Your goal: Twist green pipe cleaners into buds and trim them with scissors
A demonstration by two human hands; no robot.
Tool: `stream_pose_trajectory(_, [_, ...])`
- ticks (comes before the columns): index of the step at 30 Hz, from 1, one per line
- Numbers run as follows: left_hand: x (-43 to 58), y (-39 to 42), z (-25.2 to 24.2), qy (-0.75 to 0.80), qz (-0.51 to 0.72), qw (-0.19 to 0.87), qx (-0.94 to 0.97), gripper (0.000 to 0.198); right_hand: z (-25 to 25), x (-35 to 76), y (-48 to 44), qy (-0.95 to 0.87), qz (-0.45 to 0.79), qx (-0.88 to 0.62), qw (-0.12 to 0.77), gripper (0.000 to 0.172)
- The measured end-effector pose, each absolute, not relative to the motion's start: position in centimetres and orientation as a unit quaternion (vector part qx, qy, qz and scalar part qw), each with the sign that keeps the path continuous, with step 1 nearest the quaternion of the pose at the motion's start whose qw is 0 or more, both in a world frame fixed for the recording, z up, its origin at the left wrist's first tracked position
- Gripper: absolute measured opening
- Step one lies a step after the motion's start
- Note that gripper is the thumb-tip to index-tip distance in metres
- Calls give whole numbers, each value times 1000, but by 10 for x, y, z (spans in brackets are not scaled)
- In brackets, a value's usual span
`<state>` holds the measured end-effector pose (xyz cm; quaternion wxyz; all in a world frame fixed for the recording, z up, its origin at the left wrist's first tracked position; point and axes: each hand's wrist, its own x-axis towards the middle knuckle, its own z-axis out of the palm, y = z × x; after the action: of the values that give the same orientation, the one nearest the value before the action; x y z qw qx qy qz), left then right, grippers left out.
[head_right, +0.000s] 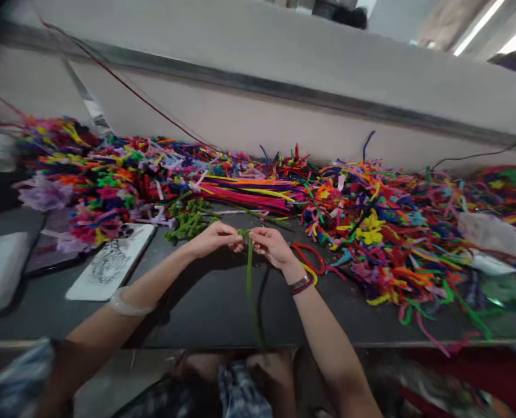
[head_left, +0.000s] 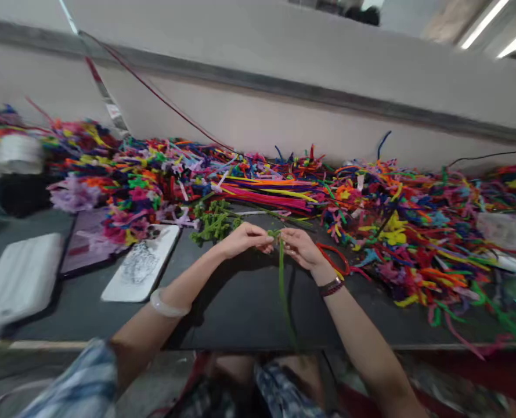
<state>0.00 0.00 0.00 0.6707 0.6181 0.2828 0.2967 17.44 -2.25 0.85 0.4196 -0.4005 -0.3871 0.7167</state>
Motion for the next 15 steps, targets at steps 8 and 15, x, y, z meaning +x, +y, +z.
stream_pose_trajectory(8, [4,1,-6,285,309,696,582,23,3,173,-21,-411,688,-405,439,19])
stream_pose_trajectory(15, [8,0,-9,292,321,700,567,22,0,172,-21,-419,659,-414,467,18])
